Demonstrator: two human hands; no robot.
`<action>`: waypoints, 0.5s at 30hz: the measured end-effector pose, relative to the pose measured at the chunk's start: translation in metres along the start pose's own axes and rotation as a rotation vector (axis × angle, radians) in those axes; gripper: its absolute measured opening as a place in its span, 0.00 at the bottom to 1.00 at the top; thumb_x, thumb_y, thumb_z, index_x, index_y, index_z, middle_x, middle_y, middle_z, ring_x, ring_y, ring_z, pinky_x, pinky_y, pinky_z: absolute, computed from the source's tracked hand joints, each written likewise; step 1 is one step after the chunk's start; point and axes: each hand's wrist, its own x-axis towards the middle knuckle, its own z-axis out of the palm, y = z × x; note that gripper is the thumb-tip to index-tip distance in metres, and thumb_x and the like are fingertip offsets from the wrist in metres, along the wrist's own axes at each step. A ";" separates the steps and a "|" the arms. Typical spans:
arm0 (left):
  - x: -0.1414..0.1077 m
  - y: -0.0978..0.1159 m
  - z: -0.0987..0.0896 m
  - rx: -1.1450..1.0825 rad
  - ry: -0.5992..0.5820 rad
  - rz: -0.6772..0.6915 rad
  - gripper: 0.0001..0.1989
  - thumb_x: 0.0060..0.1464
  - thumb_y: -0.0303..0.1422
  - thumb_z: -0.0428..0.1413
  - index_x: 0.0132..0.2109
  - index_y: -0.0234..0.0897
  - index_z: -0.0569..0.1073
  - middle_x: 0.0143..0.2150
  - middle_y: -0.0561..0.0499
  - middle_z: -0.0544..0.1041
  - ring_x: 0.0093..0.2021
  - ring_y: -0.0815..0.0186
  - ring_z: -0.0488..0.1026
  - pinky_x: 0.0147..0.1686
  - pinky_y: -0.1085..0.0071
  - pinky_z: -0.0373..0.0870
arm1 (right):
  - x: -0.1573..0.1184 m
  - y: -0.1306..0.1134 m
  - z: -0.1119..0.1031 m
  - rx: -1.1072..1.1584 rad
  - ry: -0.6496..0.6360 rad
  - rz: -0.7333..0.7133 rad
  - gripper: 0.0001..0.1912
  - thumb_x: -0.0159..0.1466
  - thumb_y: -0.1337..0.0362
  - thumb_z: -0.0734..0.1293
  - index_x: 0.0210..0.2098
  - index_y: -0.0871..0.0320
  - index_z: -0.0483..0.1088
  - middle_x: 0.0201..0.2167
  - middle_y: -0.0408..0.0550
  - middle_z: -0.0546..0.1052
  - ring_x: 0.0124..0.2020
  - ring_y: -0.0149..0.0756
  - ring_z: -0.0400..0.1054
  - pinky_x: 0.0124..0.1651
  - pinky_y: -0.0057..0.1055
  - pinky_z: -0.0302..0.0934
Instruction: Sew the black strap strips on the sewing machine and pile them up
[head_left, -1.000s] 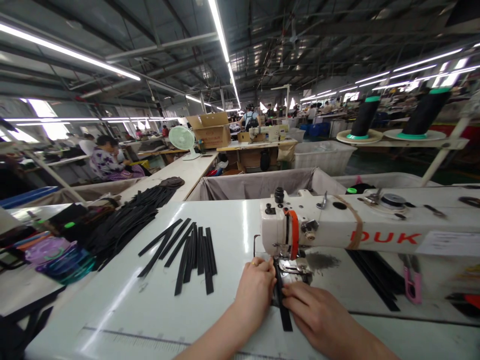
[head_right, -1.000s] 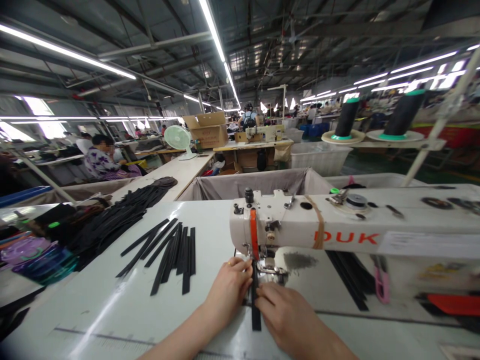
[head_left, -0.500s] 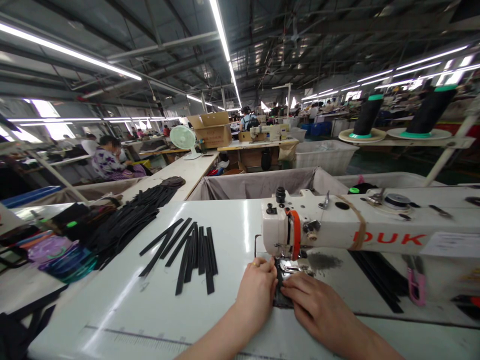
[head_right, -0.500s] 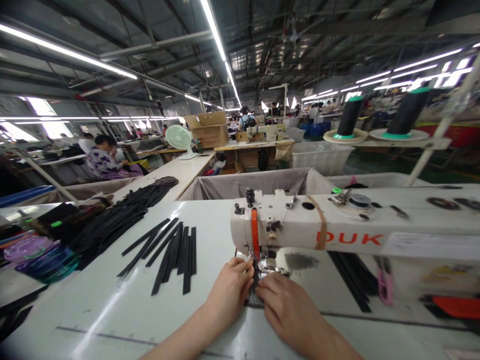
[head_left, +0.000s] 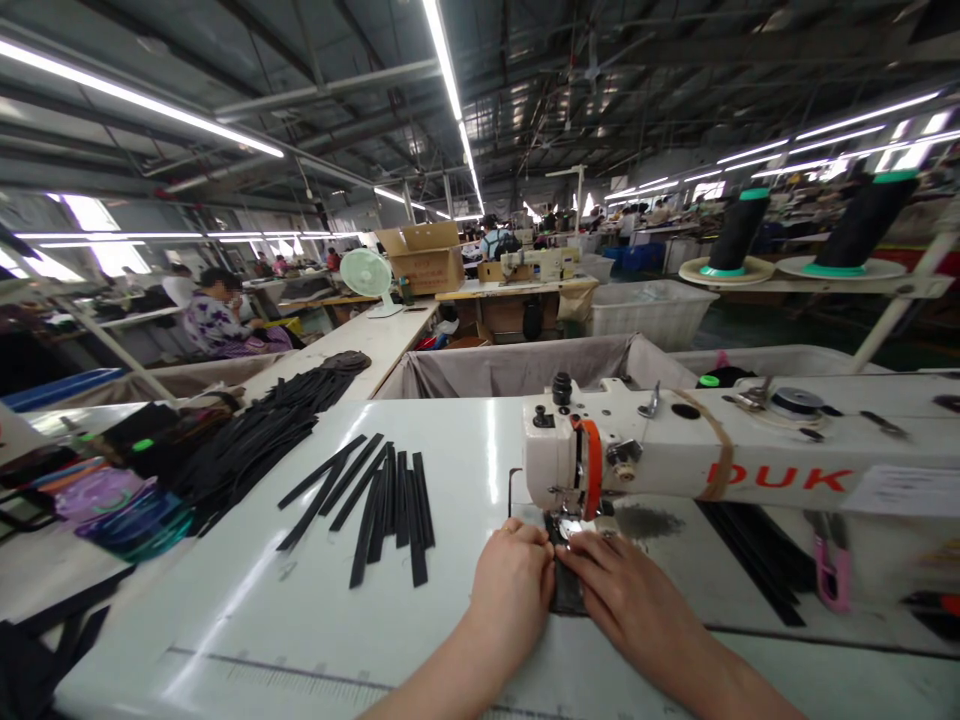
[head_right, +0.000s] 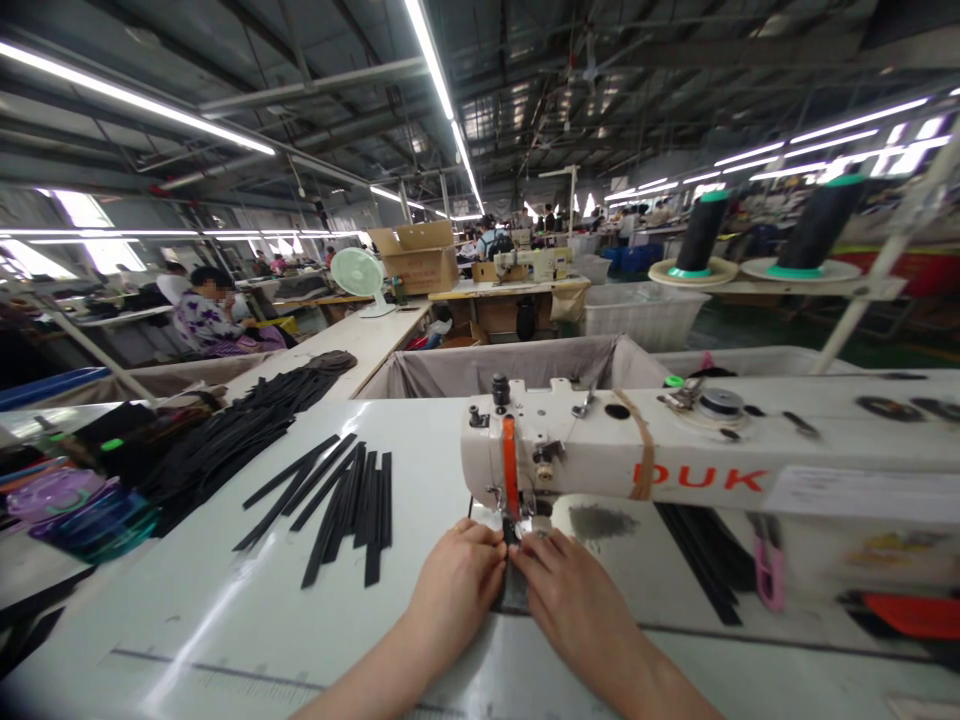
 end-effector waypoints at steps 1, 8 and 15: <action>0.000 0.000 -0.001 -0.001 0.001 -0.037 0.11 0.57 0.25 0.51 0.31 0.37 0.77 0.35 0.47 0.76 0.39 0.59 0.69 0.42 0.63 0.67 | 0.000 0.000 0.000 -0.002 -0.002 -0.001 0.19 0.59 0.77 0.60 0.49 0.59 0.69 0.43 0.51 0.74 0.41 0.41 0.69 0.43 0.39 0.67; 0.002 -0.006 0.000 -0.067 0.036 -0.101 0.09 0.54 0.26 0.55 0.31 0.39 0.80 0.33 0.48 0.74 0.39 0.59 0.69 0.40 0.65 0.65 | -0.002 0.002 0.002 -0.006 0.004 -0.004 0.20 0.59 0.77 0.61 0.48 0.59 0.69 0.44 0.51 0.74 0.41 0.42 0.69 0.44 0.40 0.67; 0.004 -0.005 -0.002 -0.091 0.033 -0.106 0.09 0.53 0.24 0.56 0.30 0.39 0.79 0.32 0.49 0.74 0.38 0.60 0.69 0.40 0.66 0.66 | -0.003 0.002 0.002 -0.008 0.001 0.003 0.20 0.58 0.77 0.61 0.48 0.59 0.70 0.44 0.51 0.74 0.42 0.41 0.69 0.45 0.39 0.67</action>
